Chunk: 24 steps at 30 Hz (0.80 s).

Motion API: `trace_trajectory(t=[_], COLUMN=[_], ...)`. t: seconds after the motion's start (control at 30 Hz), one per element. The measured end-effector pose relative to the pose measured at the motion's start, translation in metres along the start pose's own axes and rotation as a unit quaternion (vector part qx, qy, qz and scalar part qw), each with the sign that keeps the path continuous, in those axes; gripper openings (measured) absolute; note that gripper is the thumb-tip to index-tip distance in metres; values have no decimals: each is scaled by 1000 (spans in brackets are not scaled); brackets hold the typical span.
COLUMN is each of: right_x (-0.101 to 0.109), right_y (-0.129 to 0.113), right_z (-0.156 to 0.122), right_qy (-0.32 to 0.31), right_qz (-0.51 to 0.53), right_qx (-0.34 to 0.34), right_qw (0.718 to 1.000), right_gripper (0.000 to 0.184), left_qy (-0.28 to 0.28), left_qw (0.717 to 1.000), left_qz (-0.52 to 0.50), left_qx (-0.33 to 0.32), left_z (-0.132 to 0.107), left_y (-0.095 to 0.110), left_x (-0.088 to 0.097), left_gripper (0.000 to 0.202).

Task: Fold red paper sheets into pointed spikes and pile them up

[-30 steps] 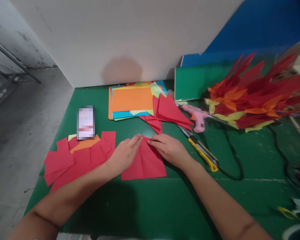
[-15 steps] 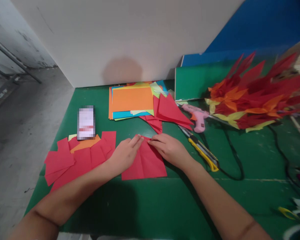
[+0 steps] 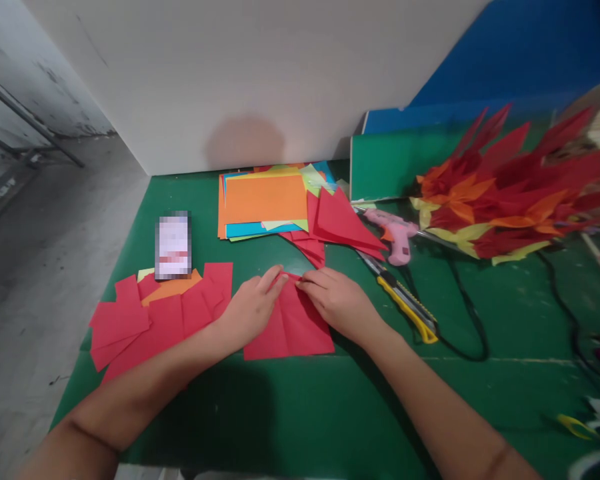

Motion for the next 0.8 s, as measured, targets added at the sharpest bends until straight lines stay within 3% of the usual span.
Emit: trace_trajectory(t=[0.53, 0.8], right_x=[3, -11], right_y=[0, 0], right_z=[3, 5], right_qy=[-11, -33], right_qz=[46, 22], right_qx=[-30, -72], right_qw=[998, 997], right_gripper=[25, 33], left_qy=[-15, -33], left_qw=[999, 998], left_qz=[32, 53], left_qx=[-8, -2], left_z=[1, 2], left_y=[0, 2], left_x=[-4, -1], left_gripper=[47, 49])
Point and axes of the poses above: each hand's wrist, its own z-axis towards the middle knuckle, its own x-axis out of the back of the hand, y = z × x, the point moved 7 cm from there along z, towards the middle knuckle, and after that the axes turned 1 degree about -z, right-handed, at the moved point
